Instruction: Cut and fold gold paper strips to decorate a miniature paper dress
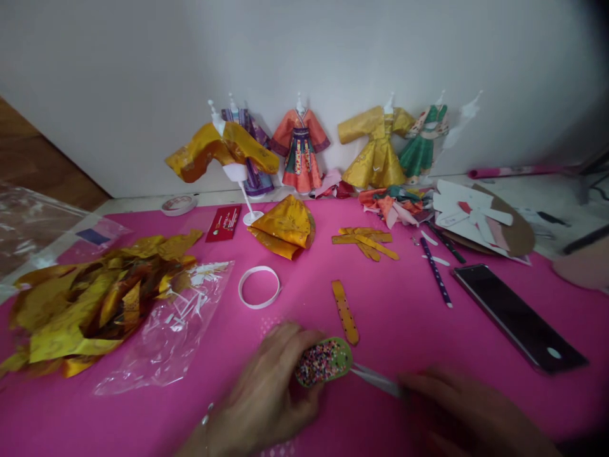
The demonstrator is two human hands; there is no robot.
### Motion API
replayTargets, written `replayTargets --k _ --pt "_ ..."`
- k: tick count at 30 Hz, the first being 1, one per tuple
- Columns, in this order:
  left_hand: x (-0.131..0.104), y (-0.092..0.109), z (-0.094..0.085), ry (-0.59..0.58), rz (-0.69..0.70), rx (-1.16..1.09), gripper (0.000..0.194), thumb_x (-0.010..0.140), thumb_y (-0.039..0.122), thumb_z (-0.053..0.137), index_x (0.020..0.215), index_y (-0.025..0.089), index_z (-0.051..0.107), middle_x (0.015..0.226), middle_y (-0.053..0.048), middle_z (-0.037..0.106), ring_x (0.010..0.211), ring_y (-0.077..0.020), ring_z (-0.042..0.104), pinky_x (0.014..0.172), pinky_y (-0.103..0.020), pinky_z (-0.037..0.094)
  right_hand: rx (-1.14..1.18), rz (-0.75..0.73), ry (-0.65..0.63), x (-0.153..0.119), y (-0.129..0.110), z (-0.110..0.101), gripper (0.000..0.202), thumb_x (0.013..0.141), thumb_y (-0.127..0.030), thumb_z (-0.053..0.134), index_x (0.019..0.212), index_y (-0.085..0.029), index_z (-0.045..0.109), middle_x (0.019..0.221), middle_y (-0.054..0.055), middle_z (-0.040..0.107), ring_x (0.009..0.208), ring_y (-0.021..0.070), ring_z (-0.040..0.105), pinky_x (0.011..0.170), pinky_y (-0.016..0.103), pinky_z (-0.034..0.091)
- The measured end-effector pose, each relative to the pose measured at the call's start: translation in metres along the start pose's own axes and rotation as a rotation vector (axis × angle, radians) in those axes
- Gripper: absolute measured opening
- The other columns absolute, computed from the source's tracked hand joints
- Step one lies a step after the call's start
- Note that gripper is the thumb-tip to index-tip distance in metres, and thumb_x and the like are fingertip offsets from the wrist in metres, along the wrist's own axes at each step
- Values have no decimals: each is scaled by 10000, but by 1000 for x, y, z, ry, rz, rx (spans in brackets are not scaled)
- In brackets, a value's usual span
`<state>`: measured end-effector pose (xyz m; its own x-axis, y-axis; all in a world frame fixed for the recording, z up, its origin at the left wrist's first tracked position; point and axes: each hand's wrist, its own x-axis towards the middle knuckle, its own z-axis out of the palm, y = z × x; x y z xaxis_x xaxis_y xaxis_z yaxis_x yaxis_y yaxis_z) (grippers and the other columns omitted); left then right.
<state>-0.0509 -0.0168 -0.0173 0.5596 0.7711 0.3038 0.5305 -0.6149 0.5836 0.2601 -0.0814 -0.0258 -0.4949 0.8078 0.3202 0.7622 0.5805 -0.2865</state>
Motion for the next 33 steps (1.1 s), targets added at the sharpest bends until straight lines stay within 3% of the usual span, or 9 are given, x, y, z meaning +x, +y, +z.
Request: replayTargets --k 3,9,16,27,33 --pt "2 3 -4 -64 7 -34 593 751 69 633 1268 282 435 1069 -43 600 975 -228 595 843 -389 529 52 6 -67 -2 0 -3 502 784 -95 512 1246 -278 588 993 16 757 828 141 748 692 183 603" --pt "1 6 -8 -163 12 -81 579 746 43 618 1241 297 460 1013 -17 593 905 -206 572 798 -357 507 44 -26 -107 -1 -1 -14 486 783 -102 481 1219 -295 573 935 -14 757 717 140 746 581 189 586" --pt "7 9 -10 -239 71 -89 552 727 56 633 1219 261 492 994 -31 612 883 -216 577 780 -368 510 42 -31 -277 -3 -6 -20 572 740 -55 512 1262 -289 512 854 -40 712 623 126 708 501 189 507" --pt "11 6 -11 -308 63 -165 542 750 26 586 1234 260 519 1014 -23 632 906 -194 590 809 -328 514 13 -67 -212 4 -11 -31 450 768 -66 457 1161 -268 545 744 -58 678 521 107 658 437 222 400" --pt "12 9 -13 -297 46 -162 475 764 48 597 1190 253 555 986 -27 647 896 -199 610 812 -328 526 -28 -19 -314 -2 -8 -38 390 834 -92 458 1155 -285 569 789 -43 680 544 117 660 434 258 392"
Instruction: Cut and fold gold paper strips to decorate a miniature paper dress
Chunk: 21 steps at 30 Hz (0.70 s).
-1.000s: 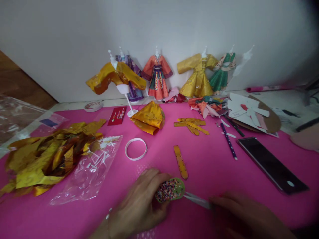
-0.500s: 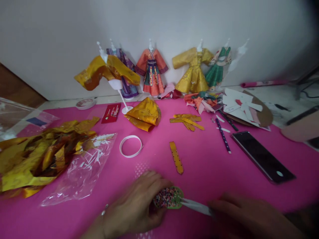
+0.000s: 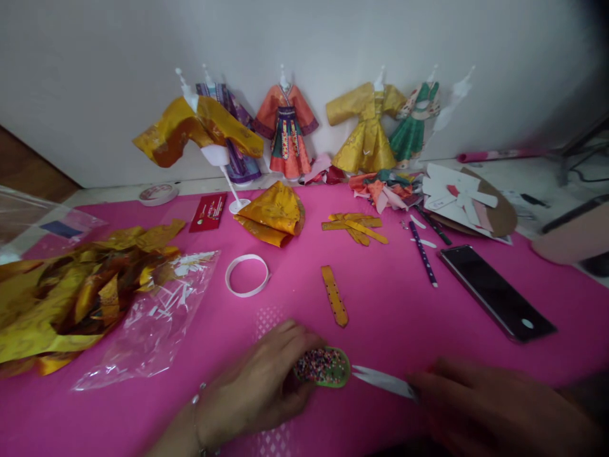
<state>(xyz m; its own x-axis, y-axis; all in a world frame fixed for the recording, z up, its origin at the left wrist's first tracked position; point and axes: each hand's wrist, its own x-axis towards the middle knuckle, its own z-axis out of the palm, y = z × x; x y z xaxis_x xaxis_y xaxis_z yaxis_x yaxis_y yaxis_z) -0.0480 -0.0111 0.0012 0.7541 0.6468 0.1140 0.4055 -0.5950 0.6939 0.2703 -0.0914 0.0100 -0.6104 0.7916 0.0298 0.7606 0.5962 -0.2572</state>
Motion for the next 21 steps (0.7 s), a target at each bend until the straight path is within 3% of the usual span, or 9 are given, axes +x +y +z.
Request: replayTargets --k 8,15,21 --pt "-2 -3 2 26 49 -20 578 796 22 599 1306 258 461 1198 -43 614 1086 -182 605 947 -305 517 -55 -21 20 5 -3 -3 348 864 -99 409 1114 -274 578 756 -30 653 532 138 649 428 296 401" --pt "-3 -4 2 55 59 23 502 824 47 589 1266 248 461 1042 -32 623 932 -186 609 839 -325 535 -47 -17 65 7 -7 -6 335 853 -87 420 1079 -267 590 745 -20 642 508 136 632 413 307 376" --pt "-3 -3 1 73 55 33 495 842 70 581 1281 256 449 1043 -43 628 920 -194 616 815 -328 542 -48 -17 84 16 -11 -9 338 830 -57 407 991 -266 618 704 -20 633 476 134 606 409 320 338"
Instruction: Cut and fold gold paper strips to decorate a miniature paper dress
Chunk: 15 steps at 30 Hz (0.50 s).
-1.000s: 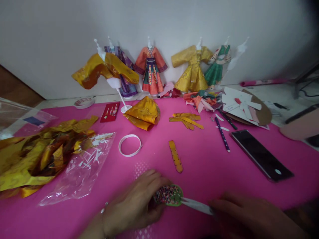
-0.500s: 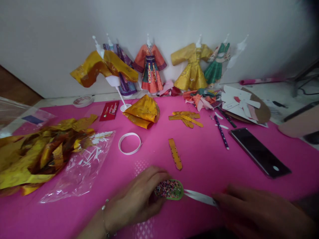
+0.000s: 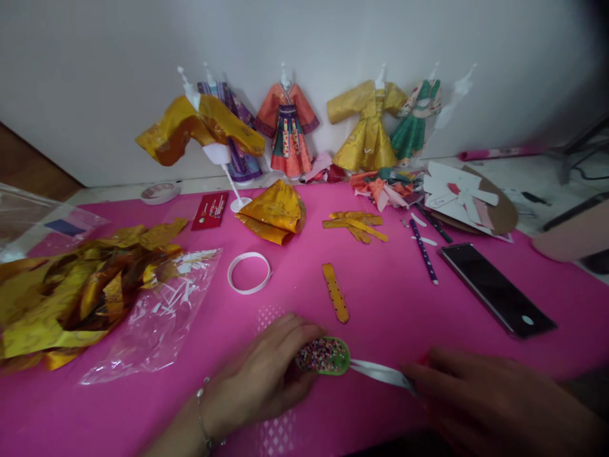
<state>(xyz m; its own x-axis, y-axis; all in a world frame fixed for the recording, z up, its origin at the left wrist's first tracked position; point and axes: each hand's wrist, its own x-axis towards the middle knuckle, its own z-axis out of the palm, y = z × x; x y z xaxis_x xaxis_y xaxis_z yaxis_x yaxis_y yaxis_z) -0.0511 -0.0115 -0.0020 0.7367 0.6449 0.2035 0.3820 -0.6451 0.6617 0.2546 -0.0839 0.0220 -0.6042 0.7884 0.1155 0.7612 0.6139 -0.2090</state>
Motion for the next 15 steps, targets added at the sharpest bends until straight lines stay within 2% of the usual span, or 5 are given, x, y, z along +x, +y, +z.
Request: replayTargets --k 4,8,15 --pt "0 -1 1 18 12 -8 499 844 85 583 1292 261 448 1068 -51 643 935 -201 632 828 -339 548 -53 2 -5 0 2 5 366 780 -70 430 1036 -260 610 742 -13 656 502 155 622 431 326 332" --pt "-2 -3 3 37 29 5 511 845 84 588 1301 259 437 1083 -50 650 971 -204 637 849 -344 546 -81 -42 -80 1 6 6 383 741 -50 459 1028 -261 601 753 -19 663 496 161 619 436 335 313" --pt "-2 -1 1 33 15 14 500 849 95 584 1300 259 446 1095 -57 651 982 -211 638 868 -353 544 -144 -99 -98 8 3 6 383 749 -43 461 1031 -280 566 773 -29 653 519 166 611 459 330 286"
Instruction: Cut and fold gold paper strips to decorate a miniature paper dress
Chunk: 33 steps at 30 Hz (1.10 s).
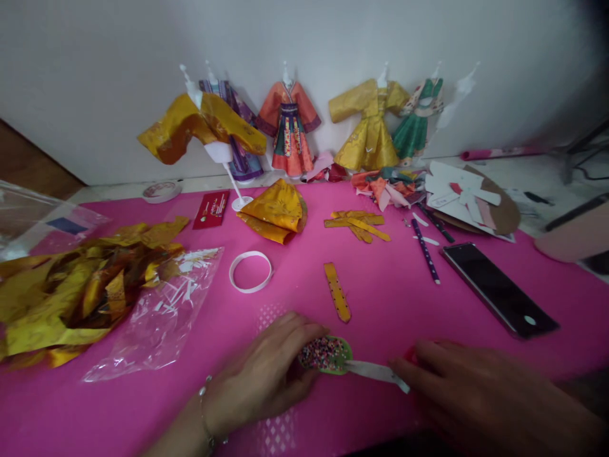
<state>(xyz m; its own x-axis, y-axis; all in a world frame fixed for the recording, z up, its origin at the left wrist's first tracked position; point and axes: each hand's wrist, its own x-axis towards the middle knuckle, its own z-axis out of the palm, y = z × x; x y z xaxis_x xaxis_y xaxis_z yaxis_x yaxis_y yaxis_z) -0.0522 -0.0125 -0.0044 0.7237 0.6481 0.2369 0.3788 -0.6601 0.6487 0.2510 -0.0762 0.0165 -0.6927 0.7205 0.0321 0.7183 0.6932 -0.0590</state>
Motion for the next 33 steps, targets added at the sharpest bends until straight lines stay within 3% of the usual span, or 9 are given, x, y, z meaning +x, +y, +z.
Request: replayTargets --k 17,33 --pt "4 2 -1 11 15 -3 489 833 68 590 1269 250 464 1038 -35 642 949 -190 624 835 -322 544 18 30 45 -1 -2 10 434 735 -9 443 1066 -269 552 793 -7 647 543 191 625 476 337 315" --pt "2 -3 1 -38 -1 -13 496 839 70 600 1281 242 456 1057 -41 615 955 -193 589 845 -330 523 15 -4 86 3 -3 6 429 731 -10 414 1047 -261 558 779 -24 653 538 170 634 479 314 372"
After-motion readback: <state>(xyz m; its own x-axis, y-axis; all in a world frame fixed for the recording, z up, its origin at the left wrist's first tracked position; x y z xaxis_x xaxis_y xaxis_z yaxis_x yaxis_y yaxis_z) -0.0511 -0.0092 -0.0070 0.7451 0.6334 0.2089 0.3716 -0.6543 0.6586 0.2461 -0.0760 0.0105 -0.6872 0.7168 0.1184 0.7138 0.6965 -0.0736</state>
